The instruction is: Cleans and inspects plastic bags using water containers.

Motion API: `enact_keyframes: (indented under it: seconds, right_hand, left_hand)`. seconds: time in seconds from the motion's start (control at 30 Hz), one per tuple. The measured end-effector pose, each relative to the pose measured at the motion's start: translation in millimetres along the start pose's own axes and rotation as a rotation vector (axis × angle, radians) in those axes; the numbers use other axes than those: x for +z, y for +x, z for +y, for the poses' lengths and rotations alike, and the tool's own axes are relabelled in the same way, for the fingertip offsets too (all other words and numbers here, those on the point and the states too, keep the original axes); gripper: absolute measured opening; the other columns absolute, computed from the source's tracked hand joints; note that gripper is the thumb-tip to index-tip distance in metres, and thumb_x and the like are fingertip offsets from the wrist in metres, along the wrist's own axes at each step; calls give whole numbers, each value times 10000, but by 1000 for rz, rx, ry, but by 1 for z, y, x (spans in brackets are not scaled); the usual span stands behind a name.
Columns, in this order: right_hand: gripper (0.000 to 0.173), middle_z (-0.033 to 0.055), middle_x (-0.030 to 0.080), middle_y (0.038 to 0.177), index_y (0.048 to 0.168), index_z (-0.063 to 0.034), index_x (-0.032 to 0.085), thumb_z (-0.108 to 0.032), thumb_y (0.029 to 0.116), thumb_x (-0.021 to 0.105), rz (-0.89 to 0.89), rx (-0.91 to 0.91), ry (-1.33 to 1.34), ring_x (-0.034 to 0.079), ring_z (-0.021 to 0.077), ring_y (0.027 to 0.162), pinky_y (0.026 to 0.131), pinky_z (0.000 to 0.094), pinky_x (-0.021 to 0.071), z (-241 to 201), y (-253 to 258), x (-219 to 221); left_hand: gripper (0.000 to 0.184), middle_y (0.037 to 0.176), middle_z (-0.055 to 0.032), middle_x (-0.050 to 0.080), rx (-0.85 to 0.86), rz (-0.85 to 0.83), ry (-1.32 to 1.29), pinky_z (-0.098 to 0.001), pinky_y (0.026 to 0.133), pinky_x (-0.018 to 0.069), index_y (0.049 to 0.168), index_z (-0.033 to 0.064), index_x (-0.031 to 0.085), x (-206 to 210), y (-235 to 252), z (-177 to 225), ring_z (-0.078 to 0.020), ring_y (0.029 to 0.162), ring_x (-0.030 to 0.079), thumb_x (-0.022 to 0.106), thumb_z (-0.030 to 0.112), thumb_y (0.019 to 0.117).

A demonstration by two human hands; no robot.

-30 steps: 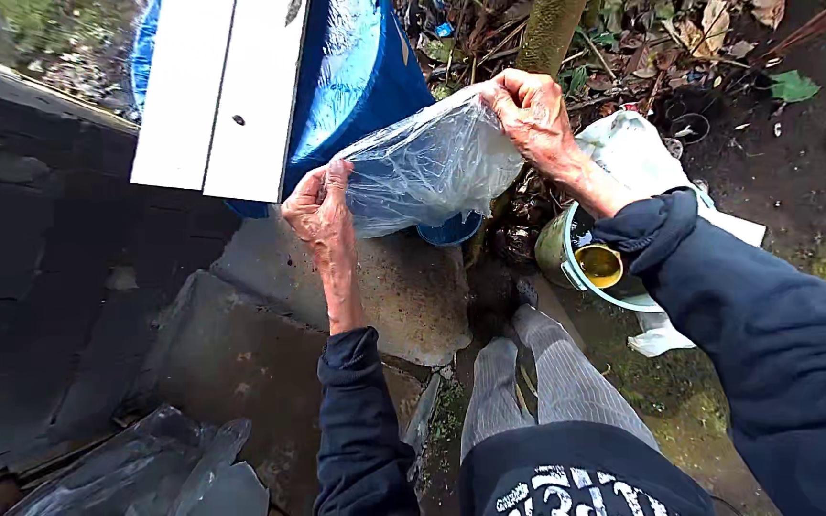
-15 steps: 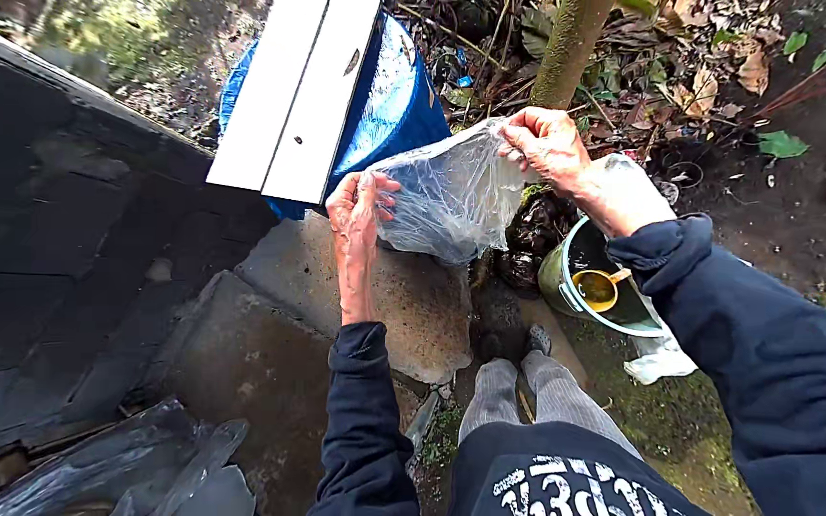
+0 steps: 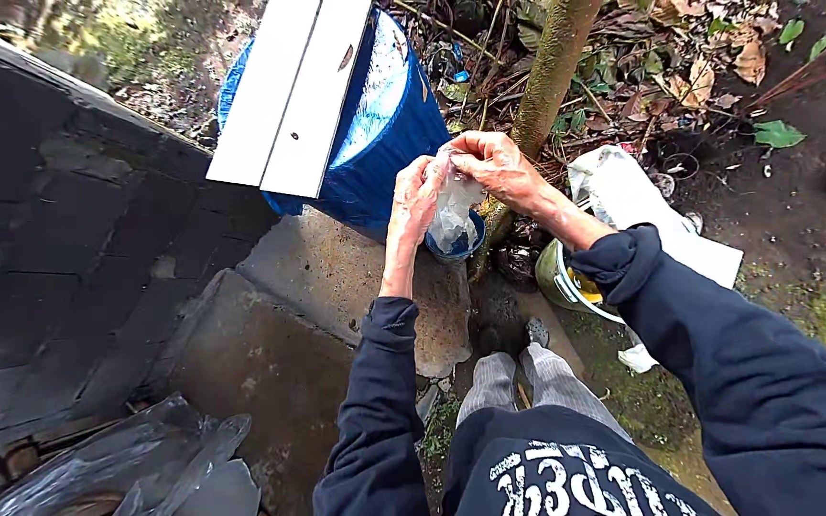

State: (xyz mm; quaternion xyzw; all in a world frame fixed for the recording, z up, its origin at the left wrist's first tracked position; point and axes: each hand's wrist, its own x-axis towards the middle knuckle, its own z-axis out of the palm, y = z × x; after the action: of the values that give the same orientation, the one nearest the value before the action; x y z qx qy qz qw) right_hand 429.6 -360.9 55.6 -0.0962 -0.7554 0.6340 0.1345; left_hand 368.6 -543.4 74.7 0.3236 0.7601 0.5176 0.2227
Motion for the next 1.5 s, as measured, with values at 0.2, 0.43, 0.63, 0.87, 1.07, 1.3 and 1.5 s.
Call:
enact_keyframes:
  seconds: [0.2,0.43,0.63,0.87,1.07,1.3,1.5]
  right_hand:
    - [299,34,725,1067,1332,-144,617,-235,1048,592,83,117,113,709,168,839,732,317,603,-2,-91,-22]
    - [327,129,702,1195,1296,-120,637,-202,985,696,141,377,-2,712,287,958,789,505,604,139,-111,-9]
    - [745,269,575,1356,1446,-44,500,-234,829,871,147,554,-168,658,423,1080,879,602,562,204,-92,11]
    - [404,255,600,1321,1358,-74,601,-291,1019,638,355,458,-300,616,452,1166,950,655,498,197,-81,24]
    - [334,176,709,965,1176,-72,667,-336,1093,480,242,426,-195,683,367,854,783,612,532,170,-91,-8]
    - [243,165,731,928,1023,-22,733,-251,941,729,219,531,-255,696,326,888,858,602,522,207,-48,-35]
    - [318,128,684,841,966,-15,698,-332,963,699,229,435,-219,659,244,782,780,510,540,192,-42,-37]
  left_hand:
    - [180,748,-3,554,-34,98,-102,-196,538,460,1024,93,609,-7,-1,41,-66,579,519,543,252,1074]
    - [127,696,-2,521,126,32,-326,-208,475,476,1042,95,612,-22,-6,109,-93,516,498,521,177,1077]
    - [144,690,-5,552,276,94,-430,-276,530,507,1002,37,636,-44,20,172,-121,554,526,512,81,1058]
    - [172,760,-7,565,299,150,-531,-187,605,548,924,95,539,-70,-17,188,-70,644,587,445,48,1061]
    - [99,773,4,597,249,220,-325,-261,651,596,1016,99,545,-79,23,147,-108,656,625,469,93,1079]
    - [239,968,-47,675,14,44,-160,-265,748,571,1238,51,616,-33,1,32,-125,825,661,496,199,1092]
    - [220,981,-112,726,-86,54,-83,-351,825,590,1172,-17,675,35,33,-122,-167,869,699,560,115,1039]
